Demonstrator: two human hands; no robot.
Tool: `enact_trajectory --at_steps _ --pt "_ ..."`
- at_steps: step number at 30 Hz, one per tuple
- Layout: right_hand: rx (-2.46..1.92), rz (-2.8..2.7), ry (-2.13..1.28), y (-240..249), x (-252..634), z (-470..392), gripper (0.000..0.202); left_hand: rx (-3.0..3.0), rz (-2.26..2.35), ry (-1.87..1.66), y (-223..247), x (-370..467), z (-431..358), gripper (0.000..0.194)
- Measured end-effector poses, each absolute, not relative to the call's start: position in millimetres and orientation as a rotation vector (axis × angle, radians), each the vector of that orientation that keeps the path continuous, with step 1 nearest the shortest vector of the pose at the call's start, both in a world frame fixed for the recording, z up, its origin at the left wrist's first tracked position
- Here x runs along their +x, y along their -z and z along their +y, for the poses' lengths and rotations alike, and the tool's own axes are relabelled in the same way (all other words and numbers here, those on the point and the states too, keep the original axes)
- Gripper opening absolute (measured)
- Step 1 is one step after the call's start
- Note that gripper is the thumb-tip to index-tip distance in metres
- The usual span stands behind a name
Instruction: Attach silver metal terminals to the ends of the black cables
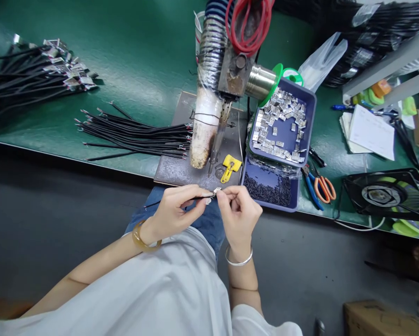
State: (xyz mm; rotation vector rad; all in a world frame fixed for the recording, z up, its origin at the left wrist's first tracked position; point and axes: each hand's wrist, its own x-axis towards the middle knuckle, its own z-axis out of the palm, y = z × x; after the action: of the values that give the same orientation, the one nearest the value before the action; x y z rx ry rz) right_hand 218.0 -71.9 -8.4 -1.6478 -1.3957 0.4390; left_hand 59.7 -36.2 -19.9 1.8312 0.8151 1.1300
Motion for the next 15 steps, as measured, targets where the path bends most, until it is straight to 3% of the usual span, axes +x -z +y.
enact_trajectory --at_steps 5,11,15 --pt "-1.556 -1.312 -0.724 6 222 -72 0.016 1.901 0.761 -1.151 19 56 -35 0.015" --pt "-1.528 -1.554 -0.390 7 217 -80 0.010 1.315 0.802 -0.939 20 55 -32 0.018" --pt "-1.449 -1.443 -0.450 3 217 -83 0.017 1.293 0.890 -1.028 19 55 -30 0.015"
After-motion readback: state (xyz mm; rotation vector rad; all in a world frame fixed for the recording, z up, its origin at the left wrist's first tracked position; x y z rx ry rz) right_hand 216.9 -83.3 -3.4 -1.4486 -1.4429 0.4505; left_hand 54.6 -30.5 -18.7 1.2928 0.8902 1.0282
